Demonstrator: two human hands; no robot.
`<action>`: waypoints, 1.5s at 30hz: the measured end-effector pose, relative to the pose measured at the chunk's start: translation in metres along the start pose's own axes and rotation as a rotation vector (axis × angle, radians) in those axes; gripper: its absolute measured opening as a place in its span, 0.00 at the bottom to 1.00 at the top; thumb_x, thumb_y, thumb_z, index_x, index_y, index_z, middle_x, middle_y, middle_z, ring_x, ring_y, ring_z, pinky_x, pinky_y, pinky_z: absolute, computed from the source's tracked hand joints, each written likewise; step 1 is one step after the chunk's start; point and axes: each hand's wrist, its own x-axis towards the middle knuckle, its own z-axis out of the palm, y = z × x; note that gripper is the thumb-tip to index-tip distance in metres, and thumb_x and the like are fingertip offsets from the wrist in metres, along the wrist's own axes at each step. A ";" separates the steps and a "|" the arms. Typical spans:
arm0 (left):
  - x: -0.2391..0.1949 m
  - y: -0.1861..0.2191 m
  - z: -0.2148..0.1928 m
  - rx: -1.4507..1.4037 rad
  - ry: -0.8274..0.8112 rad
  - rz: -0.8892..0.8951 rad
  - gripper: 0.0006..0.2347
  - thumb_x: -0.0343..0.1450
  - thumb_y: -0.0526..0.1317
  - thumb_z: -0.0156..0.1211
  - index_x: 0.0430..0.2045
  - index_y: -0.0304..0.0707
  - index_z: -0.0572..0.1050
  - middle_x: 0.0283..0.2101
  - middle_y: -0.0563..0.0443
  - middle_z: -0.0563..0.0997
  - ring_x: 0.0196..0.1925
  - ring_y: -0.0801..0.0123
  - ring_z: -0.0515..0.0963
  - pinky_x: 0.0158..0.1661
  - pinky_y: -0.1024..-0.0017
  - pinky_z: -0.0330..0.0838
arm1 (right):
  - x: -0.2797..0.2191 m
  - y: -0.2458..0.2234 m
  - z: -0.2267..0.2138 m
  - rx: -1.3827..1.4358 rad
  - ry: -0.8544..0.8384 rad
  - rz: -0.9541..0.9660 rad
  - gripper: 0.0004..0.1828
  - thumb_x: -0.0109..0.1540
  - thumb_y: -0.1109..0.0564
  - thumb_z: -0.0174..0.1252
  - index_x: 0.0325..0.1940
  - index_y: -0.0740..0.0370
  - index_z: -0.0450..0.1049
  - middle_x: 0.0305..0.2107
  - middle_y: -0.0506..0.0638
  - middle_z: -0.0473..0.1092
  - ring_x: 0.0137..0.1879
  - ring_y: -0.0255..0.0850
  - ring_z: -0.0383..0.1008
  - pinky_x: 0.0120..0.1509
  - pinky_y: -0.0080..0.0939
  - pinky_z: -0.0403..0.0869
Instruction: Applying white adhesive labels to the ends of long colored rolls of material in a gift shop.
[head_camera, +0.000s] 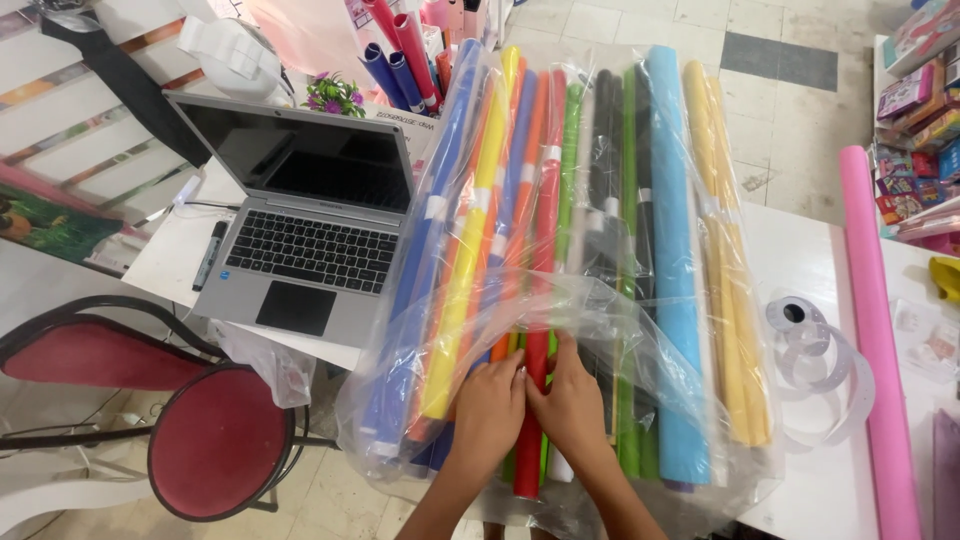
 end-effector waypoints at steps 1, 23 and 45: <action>-0.002 0.001 -0.002 0.000 -0.001 0.002 0.18 0.76 0.40 0.43 0.58 0.36 0.74 0.51 0.43 0.83 0.48 0.49 0.80 0.50 0.52 0.73 | -0.002 0.000 -0.001 0.001 0.002 0.001 0.37 0.62 0.51 0.59 0.73 0.57 0.54 0.36 0.49 0.75 0.34 0.49 0.80 0.36 0.49 0.75; -0.079 0.040 -0.059 -0.898 -0.306 -0.148 0.30 0.71 0.47 0.55 0.72 0.53 0.58 0.67 0.48 0.72 0.67 0.67 0.74 0.61 0.70 0.72 | -0.101 -0.001 -0.017 0.334 0.285 -0.465 0.17 0.67 0.58 0.52 0.59 0.58 0.78 0.28 0.46 0.67 0.30 0.34 0.67 0.32 0.32 0.66; -0.160 0.062 -0.055 -1.049 -0.563 -0.160 0.34 0.63 0.47 0.69 0.65 0.41 0.63 0.50 0.48 0.83 0.42 0.69 0.83 0.33 0.76 0.76 | -0.186 0.016 -0.040 0.602 0.239 -0.236 0.25 0.66 0.50 0.50 0.68 0.47 0.73 0.33 0.47 0.75 0.34 0.36 0.76 0.42 0.36 0.75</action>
